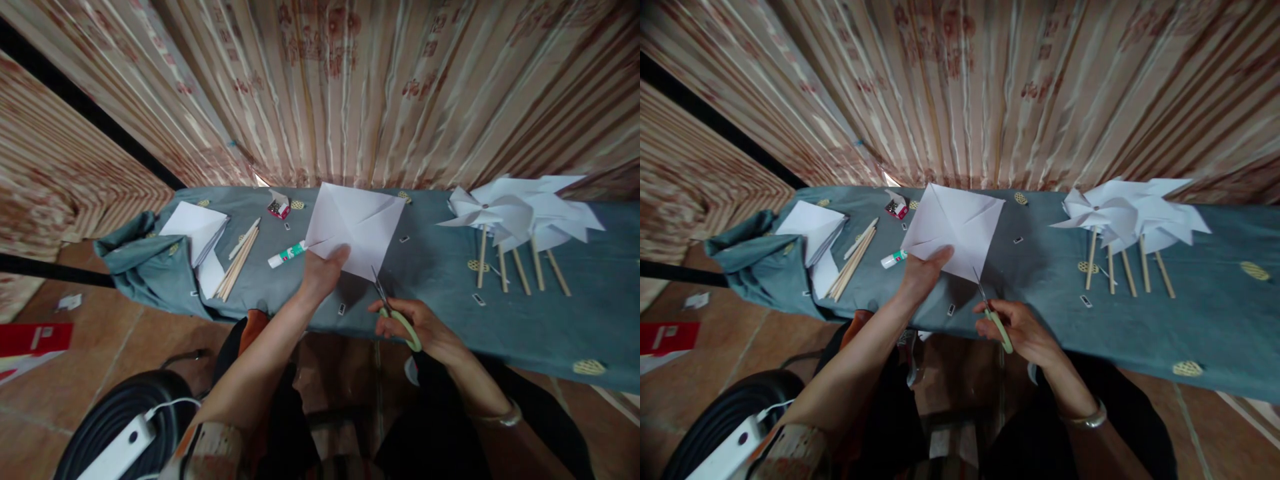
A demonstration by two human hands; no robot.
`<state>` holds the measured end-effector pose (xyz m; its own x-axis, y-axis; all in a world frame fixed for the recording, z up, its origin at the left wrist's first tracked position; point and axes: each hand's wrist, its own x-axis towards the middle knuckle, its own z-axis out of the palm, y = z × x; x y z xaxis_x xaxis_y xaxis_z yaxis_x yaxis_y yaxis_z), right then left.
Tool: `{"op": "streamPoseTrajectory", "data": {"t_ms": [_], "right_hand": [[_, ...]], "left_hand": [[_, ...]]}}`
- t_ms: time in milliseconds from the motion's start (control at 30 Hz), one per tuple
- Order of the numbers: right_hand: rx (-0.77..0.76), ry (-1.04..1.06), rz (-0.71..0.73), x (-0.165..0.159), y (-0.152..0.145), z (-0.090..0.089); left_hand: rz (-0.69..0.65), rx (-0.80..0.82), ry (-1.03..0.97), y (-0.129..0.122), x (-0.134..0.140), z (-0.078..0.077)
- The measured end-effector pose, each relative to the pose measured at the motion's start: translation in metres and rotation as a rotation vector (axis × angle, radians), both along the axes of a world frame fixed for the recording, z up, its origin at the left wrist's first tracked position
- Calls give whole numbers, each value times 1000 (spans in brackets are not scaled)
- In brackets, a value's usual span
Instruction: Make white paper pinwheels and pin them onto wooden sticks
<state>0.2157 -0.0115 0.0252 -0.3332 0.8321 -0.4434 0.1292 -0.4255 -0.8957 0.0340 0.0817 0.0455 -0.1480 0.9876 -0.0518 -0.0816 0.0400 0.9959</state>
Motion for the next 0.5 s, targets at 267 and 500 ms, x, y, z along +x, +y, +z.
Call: {"op": "streamPoseTrajectory", "data": {"t_ms": [267,500], "right_hand": [[21,13,-20,0,1,-2],[30,-10,-25,1,1,0]], "left_hand": [[-48,-15,-2,-5,4,-6],[-24,-24,-33,-6,4,-4]]}}
